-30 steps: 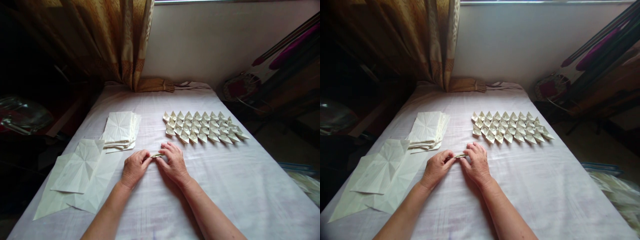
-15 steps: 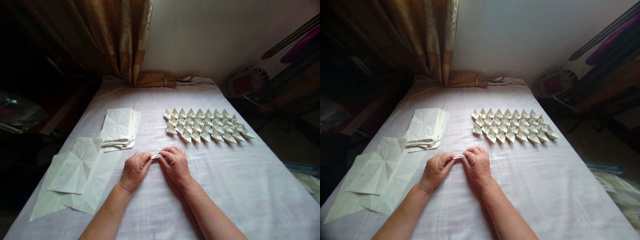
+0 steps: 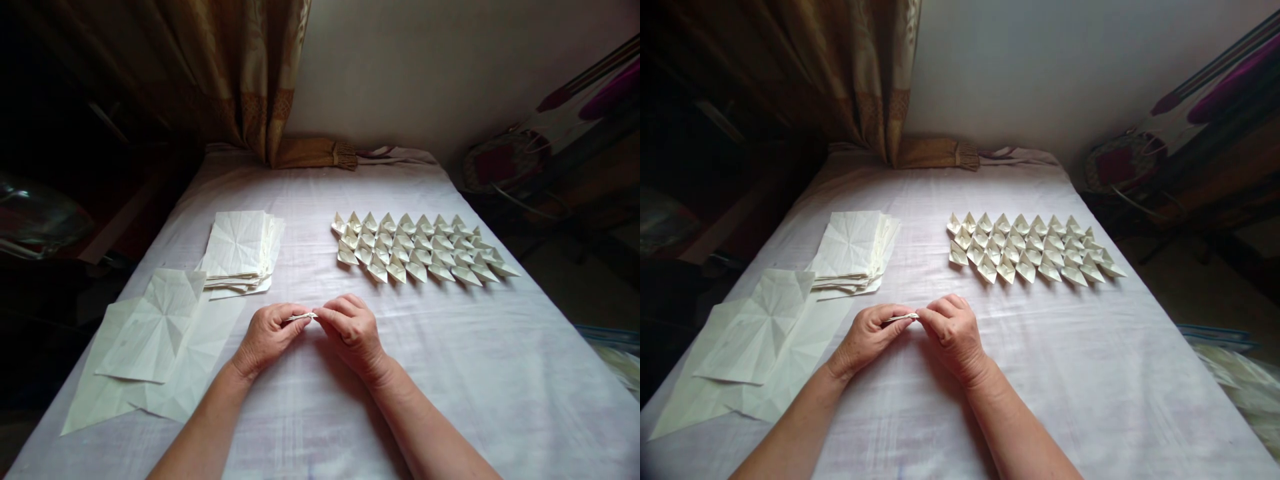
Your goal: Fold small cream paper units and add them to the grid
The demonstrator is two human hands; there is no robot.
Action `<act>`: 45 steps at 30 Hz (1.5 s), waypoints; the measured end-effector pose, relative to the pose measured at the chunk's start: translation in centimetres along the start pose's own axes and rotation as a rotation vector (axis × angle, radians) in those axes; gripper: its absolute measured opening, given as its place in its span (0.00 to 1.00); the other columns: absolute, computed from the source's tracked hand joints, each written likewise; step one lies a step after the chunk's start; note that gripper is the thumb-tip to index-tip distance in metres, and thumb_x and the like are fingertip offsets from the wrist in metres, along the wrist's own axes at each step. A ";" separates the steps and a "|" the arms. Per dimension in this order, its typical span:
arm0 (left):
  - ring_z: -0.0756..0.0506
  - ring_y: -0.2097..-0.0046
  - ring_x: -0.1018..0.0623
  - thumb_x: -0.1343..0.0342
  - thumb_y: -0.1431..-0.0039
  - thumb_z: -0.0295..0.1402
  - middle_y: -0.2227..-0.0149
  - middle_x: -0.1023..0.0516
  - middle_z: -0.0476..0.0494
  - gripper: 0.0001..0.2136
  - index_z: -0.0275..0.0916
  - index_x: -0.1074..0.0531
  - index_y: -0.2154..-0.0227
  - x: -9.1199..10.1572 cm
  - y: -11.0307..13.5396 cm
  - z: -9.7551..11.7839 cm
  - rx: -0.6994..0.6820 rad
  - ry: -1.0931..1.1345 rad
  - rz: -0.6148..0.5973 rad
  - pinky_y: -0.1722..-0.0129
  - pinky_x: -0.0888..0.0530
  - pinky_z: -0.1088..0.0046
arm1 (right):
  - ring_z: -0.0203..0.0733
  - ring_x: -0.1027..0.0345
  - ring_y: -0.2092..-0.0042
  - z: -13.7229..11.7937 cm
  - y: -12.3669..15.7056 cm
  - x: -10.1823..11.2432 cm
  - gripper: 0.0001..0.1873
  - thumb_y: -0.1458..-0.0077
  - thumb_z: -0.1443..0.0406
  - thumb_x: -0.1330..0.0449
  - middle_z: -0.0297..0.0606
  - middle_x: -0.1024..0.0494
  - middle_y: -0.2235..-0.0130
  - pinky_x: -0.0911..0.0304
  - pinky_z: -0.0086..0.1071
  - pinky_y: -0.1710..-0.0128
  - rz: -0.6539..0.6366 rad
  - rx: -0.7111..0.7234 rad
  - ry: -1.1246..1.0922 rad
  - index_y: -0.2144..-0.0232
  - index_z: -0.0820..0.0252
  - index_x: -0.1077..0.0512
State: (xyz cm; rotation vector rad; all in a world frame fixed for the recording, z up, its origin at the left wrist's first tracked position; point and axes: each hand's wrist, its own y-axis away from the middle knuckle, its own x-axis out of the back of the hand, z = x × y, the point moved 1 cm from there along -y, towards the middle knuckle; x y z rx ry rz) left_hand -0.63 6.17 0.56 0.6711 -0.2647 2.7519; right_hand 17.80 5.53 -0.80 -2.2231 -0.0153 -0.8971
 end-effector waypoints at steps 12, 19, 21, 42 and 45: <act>0.48 0.63 0.18 0.46 0.36 0.32 0.64 0.17 0.45 0.07 0.41 0.22 0.61 -0.4 0.7 -0.6 -0.296 -0.277 0.083 0.60 0.24 0.74 | 0.38 0.27 0.68 0.0 -0.2 0.5 0.10 0.41 0.67 0.44 0.38 0.21 0.70 0.32 0.30 0.66 -0.117 -0.206 -0.260 0.69 0.57 0.23; 0.48 0.62 0.18 0.44 0.36 0.33 0.64 0.16 0.45 0.07 0.40 0.22 0.59 -0.4 0.7 -0.7 -0.369 -0.305 0.122 0.60 0.23 0.75 | 0.39 0.27 0.66 0.2 -0.1 0.4 0.10 0.42 0.68 0.45 0.39 0.21 0.67 0.32 0.31 0.64 -0.137 -0.162 -0.216 0.65 0.58 0.23; 0.48 0.62 0.18 0.45 0.36 0.33 0.63 0.16 0.45 0.08 0.40 0.22 0.59 -0.4 0.7 -0.6 -0.379 -0.309 0.120 0.60 0.22 0.75 | 0.38 0.27 0.66 0.3 -0.1 0.5 0.10 0.42 0.68 0.45 0.39 0.21 0.67 0.32 0.31 0.64 -0.146 -0.179 -0.236 0.66 0.58 0.23; 0.47 0.63 0.17 0.44 0.36 0.35 0.62 0.16 0.44 0.10 0.42 0.21 0.56 -0.7 0.7 -0.8 -0.348 -0.265 0.074 0.61 0.21 0.75 | 0.37 0.27 0.66 1.0 -0.7 1.2 0.10 0.41 0.69 0.45 0.37 0.20 0.68 0.33 0.29 0.63 -0.331 -0.190 -0.331 0.67 0.58 0.23; 0.46 0.63 0.17 0.45 0.36 0.36 0.62 0.16 0.44 0.10 0.43 0.21 0.56 -0.7 0.8 -0.9 -0.330 -0.266 0.063 0.61 0.21 0.73 | 0.37 0.27 0.66 1.0 -0.8 1.3 0.10 0.40 0.69 0.45 0.37 0.20 0.68 0.33 0.29 0.63 -0.349 -0.198 -0.336 0.67 0.58 0.24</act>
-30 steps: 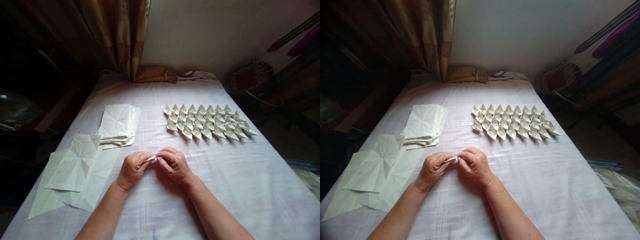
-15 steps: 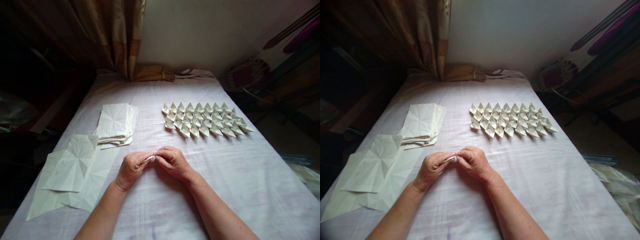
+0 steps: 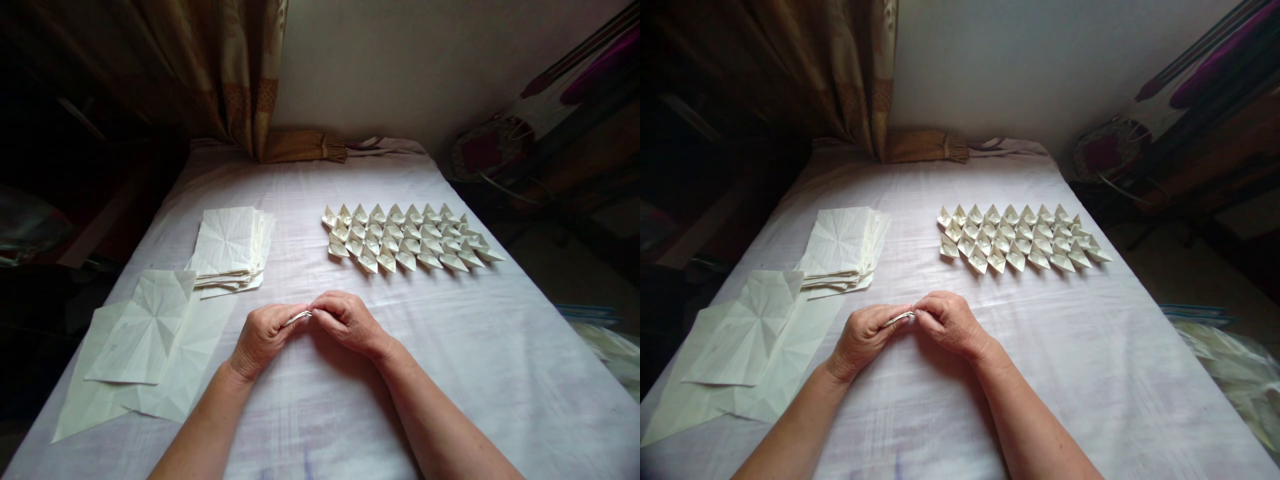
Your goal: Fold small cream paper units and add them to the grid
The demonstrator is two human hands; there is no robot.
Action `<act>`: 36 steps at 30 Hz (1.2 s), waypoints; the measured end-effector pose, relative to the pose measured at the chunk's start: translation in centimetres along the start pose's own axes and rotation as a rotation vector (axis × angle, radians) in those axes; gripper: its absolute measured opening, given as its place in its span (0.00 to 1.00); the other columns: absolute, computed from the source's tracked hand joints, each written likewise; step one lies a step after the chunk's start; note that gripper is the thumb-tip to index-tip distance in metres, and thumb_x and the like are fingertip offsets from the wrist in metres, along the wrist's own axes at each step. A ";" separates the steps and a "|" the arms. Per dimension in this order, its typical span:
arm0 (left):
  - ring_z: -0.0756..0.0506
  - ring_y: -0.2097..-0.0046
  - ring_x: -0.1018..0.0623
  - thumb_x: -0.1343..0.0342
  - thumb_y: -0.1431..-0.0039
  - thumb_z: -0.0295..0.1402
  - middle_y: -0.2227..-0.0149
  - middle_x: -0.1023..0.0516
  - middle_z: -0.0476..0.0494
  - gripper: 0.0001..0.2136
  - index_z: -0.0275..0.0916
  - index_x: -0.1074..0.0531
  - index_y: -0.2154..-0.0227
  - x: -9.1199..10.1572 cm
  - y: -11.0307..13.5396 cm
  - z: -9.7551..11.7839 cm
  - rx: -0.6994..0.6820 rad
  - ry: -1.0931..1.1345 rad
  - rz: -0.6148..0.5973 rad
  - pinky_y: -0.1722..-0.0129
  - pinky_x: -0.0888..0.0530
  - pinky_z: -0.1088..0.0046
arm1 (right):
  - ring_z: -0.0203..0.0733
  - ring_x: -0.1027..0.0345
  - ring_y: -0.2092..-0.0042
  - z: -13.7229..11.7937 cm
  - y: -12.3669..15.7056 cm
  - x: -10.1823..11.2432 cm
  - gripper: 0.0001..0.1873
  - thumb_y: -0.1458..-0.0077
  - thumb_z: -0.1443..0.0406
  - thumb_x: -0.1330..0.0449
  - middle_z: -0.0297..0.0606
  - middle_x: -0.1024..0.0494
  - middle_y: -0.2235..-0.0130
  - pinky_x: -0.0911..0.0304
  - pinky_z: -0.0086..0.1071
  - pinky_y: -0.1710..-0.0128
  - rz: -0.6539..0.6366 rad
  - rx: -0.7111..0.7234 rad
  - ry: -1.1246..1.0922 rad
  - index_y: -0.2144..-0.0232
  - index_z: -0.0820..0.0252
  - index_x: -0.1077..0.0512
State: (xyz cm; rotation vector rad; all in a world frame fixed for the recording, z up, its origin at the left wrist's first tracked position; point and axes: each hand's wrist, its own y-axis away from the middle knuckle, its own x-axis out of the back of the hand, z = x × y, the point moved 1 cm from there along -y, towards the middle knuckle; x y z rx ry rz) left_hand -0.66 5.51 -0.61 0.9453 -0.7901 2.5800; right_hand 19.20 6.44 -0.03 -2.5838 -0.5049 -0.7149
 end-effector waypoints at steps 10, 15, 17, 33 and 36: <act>0.47 0.64 0.17 0.45 0.36 0.37 0.62 0.16 0.44 0.11 0.43 0.22 0.54 0.1 0.0 0.1 -0.023 -0.010 -0.018 0.61 0.21 0.74 | 0.38 0.27 0.69 0.6 0.3 -0.4 0.09 0.42 0.70 0.44 0.37 0.20 0.69 0.35 0.28 0.65 -0.016 0.103 0.145 0.66 0.56 0.24; 0.48 0.63 0.17 0.44 0.36 0.35 0.61 0.16 0.45 0.11 0.42 0.23 0.54 0.0 0.0 0.1 -0.035 -0.015 -0.016 0.62 0.22 0.76 | 0.37 0.29 0.71 0.6 0.2 -0.5 0.07 0.44 0.70 0.42 0.35 0.20 0.71 0.38 0.27 0.68 -0.024 0.079 0.258 0.68 0.57 0.24; 0.48 0.64 0.17 0.44 0.36 0.36 0.62 0.16 0.45 0.11 0.42 0.23 0.54 0.0 -0.1 0.2 -0.034 -0.010 -0.019 0.62 0.23 0.76 | 0.36 0.29 0.71 0.5 0.2 -0.6 0.06 0.43 0.69 0.42 0.35 0.21 0.72 0.39 0.27 0.68 -0.034 0.062 0.269 0.69 0.57 0.25; 0.47 0.66 0.18 0.42 0.40 0.33 0.66 0.16 0.47 0.07 0.40 0.20 0.64 -0.1 -0.1 0.3 0.289 0.213 -0.048 0.62 0.23 0.76 | 0.38 0.33 0.70 0.0 0.3 -1.1 0.09 0.41 0.69 0.46 0.37 0.25 0.73 0.41 0.29 0.68 0.063 0.121 0.305 0.71 0.59 0.29; 0.47 0.67 0.19 0.42 0.42 0.31 0.67 0.16 0.46 0.06 0.39 0.20 0.65 -0.1 -0.2 0.4 0.307 0.219 -0.028 0.63 0.24 0.75 | 0.37 0.32 0.70 0.1 0.3 -0.9 0.10 0.39 0.68 0.48 0.36 0.24 0.72 0.39 0.28 0.67 0.014 0.068 0.196 0.71 0.59 0.29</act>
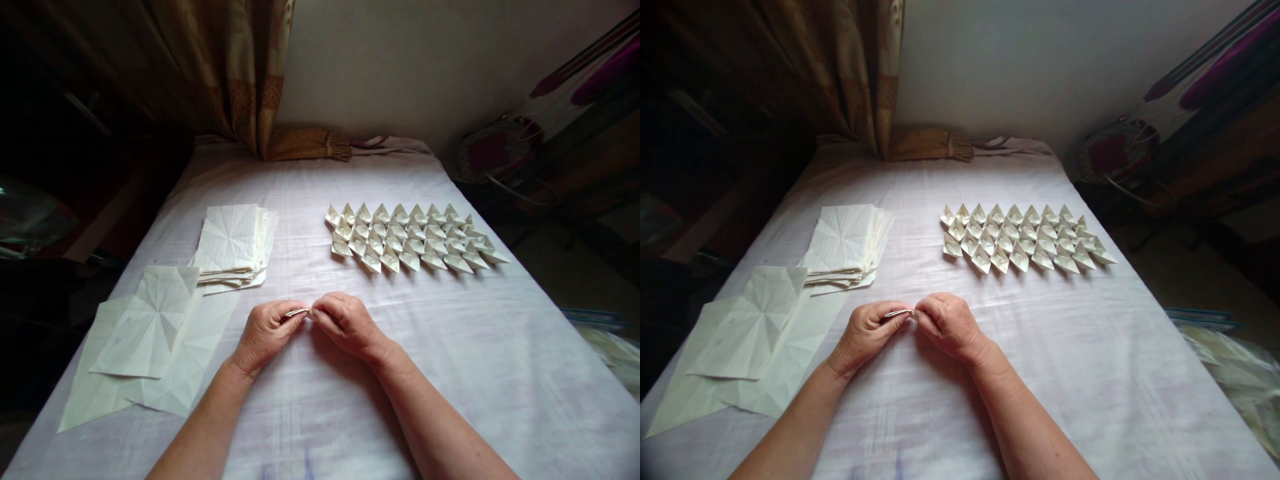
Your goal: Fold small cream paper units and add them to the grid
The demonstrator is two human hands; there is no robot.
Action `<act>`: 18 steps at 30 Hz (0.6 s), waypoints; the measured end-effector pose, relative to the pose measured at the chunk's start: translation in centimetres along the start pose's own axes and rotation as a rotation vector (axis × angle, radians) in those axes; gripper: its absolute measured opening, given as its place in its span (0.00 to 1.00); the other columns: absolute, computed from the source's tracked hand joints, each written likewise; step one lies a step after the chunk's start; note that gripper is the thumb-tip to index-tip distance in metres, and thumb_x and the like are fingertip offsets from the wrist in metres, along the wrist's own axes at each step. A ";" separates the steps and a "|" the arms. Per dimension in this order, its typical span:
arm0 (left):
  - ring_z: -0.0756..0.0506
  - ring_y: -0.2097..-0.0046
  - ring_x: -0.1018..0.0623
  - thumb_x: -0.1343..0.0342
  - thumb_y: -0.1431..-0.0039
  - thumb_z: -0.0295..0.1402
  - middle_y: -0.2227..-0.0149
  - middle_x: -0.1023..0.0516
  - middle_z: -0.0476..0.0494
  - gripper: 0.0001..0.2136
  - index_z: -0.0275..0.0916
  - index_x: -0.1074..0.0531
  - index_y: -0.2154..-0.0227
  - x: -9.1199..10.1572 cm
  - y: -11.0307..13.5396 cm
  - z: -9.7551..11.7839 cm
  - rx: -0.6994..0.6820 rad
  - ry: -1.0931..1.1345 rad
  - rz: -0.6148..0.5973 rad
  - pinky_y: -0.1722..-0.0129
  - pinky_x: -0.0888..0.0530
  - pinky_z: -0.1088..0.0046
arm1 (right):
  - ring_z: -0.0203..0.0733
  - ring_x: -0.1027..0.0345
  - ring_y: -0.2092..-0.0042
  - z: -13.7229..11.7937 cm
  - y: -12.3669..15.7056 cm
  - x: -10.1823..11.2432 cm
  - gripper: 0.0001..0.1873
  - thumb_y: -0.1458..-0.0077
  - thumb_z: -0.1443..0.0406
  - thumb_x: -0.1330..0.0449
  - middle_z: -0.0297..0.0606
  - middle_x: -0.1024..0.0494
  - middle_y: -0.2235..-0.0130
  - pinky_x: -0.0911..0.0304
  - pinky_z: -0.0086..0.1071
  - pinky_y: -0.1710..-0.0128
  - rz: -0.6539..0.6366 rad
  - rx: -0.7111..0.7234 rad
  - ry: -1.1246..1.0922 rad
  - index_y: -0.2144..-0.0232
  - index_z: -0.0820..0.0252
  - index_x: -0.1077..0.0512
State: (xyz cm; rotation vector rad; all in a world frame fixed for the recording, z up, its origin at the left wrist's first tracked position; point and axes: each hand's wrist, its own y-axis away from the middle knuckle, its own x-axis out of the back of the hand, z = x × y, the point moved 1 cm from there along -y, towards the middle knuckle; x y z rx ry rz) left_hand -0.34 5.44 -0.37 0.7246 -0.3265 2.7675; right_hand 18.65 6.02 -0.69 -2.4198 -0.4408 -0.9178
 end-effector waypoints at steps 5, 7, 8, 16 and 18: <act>0.48 0.67 0.21 0.44 0.44 0.30 0.69 0.19 0.46 0.06 0.38 0.22 0.68 0.4 -0.4 0.7 0.014 0.026 -0.008 0.65 0.26 0.77 | 0.36 0.33 0.71 -0.6 -0.1 0.0 0.10 0.39 0.65 0.46 0.35 0.25 0.73 0.40 0.28 0.67 0.016 -0.050 -0.060 0.71 0.59 0.29; 0.49 0.68 0.22 0.44 0.44 0.30 0.71 0.20 0.47 0.06 0.37 0.23 0.70 0.6 -0.5 1.0 0.050 0.048 -0.034 0.66 0.27 0.77 | 0.35 0.34 0.71 -0.8 -0.1 -0.2 0.10 0.38 0.65 0.46 0.35 0.26 0.74 0.41 0.27 0.68 0.040 -0.048 -0.057 0.72 0.59 0.30; 0.49 0.69 0.23 0.44 0.44 0.31 0.71 0.21 0.47 0.06 0.37 0.23 0.71 0.7 -0.6 1.2 0.077 0.065 -0.051 0.67 0.28 0.78 | 0.35 0.34 0.72 -0.9 -0.1 -0.3 0.11 0.38 0.65 0.46 0.35 0.26 0.74 0.41 0.27 0.69 0.048 -0.044 -0.052 0.73 0.59 0.30; 0.52 0.76 0.31 0.43 0.45 0.39 0.79 0.29 0.51 0.11 0.35 0.26 0.73 0.9 -0.9 0.7 0.283 0.304 -0.094 0.75 0.35 0.79 | 0.34 0.34 0.72 -1.2 -0.3 -0.5 0.13 0.36 0.62 0.46 0.34 0.26 0.74 0.41 0.26 0.69 0.012 -0.085 -0.139 0.72 0.59 0.29; 0.53 0.78 0.33 0.42 0.47 0.40 0.80 0.29 0.52 0.12 0.35 0.25 0.74 1.0 -0.9 0.6 0.338 0.355 -0.100 0.77 0.36 0.80 | 0.34 0.34 0.72 -1.3 -0.3 -0.2 0.12 0.38 0.63 0.44 0.33 0.26 0.75 0.41 0.26 0.70 -0.037 -0.145 -0.207 0.72 0.59 0.28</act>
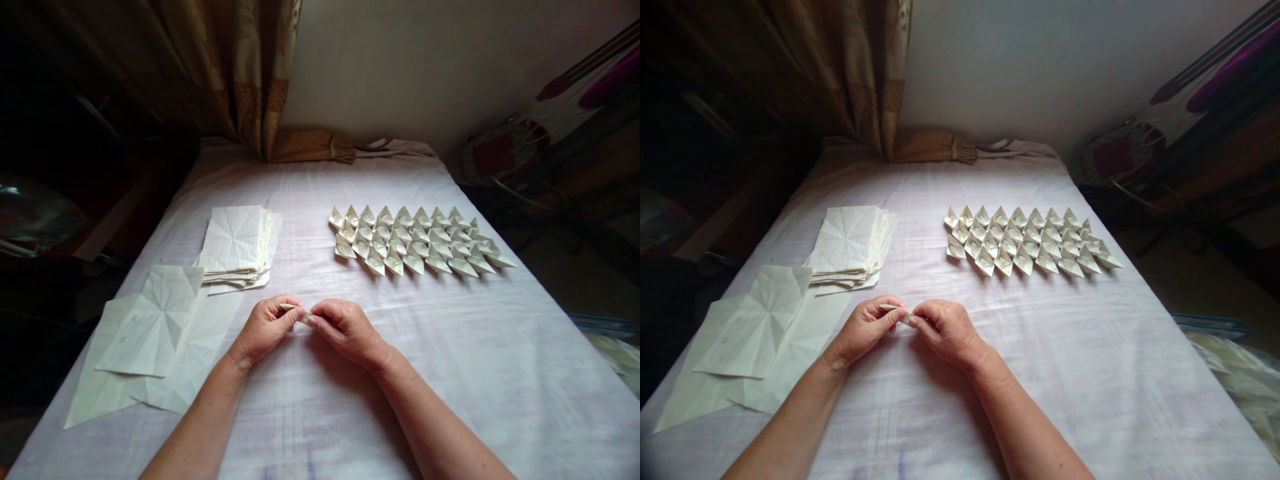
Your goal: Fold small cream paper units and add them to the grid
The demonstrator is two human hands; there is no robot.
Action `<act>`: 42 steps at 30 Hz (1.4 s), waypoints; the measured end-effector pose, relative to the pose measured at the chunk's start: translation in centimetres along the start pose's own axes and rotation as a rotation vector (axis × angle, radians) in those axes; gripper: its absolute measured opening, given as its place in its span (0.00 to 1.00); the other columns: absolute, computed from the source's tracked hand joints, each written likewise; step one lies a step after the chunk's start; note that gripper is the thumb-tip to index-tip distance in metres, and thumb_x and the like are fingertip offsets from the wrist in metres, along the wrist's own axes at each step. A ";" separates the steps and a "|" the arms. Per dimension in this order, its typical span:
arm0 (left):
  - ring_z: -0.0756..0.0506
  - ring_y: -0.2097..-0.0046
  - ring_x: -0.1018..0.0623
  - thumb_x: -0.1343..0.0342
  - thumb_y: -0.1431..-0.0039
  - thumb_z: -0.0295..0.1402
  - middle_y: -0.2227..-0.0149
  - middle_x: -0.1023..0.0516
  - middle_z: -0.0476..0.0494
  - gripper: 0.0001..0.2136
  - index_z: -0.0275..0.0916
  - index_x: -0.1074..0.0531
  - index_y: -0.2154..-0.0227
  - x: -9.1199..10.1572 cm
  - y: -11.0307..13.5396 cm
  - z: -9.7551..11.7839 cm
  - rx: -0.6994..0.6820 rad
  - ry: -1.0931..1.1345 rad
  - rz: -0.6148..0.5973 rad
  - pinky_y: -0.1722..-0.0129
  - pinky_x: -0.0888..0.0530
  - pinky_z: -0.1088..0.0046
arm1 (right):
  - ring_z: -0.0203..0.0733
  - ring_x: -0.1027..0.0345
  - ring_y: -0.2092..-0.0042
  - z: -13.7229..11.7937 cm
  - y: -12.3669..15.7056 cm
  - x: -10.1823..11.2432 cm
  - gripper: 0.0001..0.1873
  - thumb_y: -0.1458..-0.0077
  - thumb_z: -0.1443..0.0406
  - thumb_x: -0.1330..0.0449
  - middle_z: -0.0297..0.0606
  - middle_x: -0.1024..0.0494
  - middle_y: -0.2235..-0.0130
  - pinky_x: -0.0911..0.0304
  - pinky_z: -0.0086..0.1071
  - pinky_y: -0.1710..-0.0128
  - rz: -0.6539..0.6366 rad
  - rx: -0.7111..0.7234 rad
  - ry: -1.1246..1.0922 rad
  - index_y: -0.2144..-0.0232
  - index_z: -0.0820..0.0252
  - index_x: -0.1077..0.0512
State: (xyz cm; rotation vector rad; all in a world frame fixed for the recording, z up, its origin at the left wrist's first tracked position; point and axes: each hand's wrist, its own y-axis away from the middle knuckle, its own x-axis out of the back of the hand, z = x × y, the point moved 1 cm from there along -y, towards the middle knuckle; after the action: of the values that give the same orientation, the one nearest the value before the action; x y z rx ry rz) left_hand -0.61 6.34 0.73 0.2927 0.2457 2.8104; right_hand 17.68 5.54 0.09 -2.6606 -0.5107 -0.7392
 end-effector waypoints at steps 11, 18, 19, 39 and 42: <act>0.54 0.86 0.36 0.49 0.44 0.44 0.84 0.29 0.55 0.15 0.37 0.31 0.62 -0.2 -0.4 0.3 0.187 0.039 0.119 0.86 0.42 0.82 | 0.37 0.30 0.67 0.8 0.2 0.1 0.10 0.42 0.69 0.45 0.35 0.22 0.68 0.37 0.28 0.65 0.094 -0.053 -0.066 0.59 0.58 0.27; 0.49 0.80 0.26 0.56 0.37 0.35 0.84 0.27 0.55 0.13 0.41 0.29 0.57 -0.4 0.0 0.0 0.065 -0.536 0.251 0.75 0.30 0.76 | 0.40 0.33 0.67 1.5 0.0 -0.6 0.07 0.41 0.70 0.44 0.36 0.24 0.71 0.41 0.30 0.64 0.215 -0.022 0.295 0.71 0.58 0.29; 0.48 0.79 0.25 0.55 0.37 0.35 0.83 0.27 0.54 0.13 0.41 0.29 0.56 -0.2 0.2 -0.1 0.030 -0.640 0.289 0.73 0.29 0.74 | 0.40 0.33 0.67 1.6 -0.1 -0.6 0.08 0.41 0.70 0.44 0.36 0.24 0.71 0.41 0.30 0.64 0.215 -0.023 0.323 0.72 0.58 0.29; 0.37 0.35 0.39 0.54 0.33 0.40 0.39 0.31 0.46 0.21 0.44 0.37 0.39 1.5 2.2 -1.7 -0.522 -1.217 -0.031 0.35 0.50 0.49 | 0.54 0.48 0.35 -0.9 2.2 -2.1 0.26 0.36 0.57 0.48 0.44 0.37 0.36 0.56 0.52 0.36 -0.087 -0.002 0.669 0.38 0.61 0.37; 0.37 0.35 0.38 0.54 0.33 0.40 0.40 0.30 0.46 0.20 0.45 0.34 0.40 1.9 2.4 -1.7 -0.535 -1.240 0.005 0.35 0.51 0.49 | 0.54 0.48 0.34 -0.9 3.0 -2.0 0.25 0.35 0.58 0.48 0.42 0.37 0.36 0.58 0.53 0.36 -0.059 -0.028 0.693 0.39 0.60 0.37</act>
State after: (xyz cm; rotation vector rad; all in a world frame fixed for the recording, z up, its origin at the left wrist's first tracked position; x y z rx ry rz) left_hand -3.41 4.41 -0.07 1.6973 -0.7398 2.0437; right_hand 16.95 2.03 -0.96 -2.2043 -0.3803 -1.5928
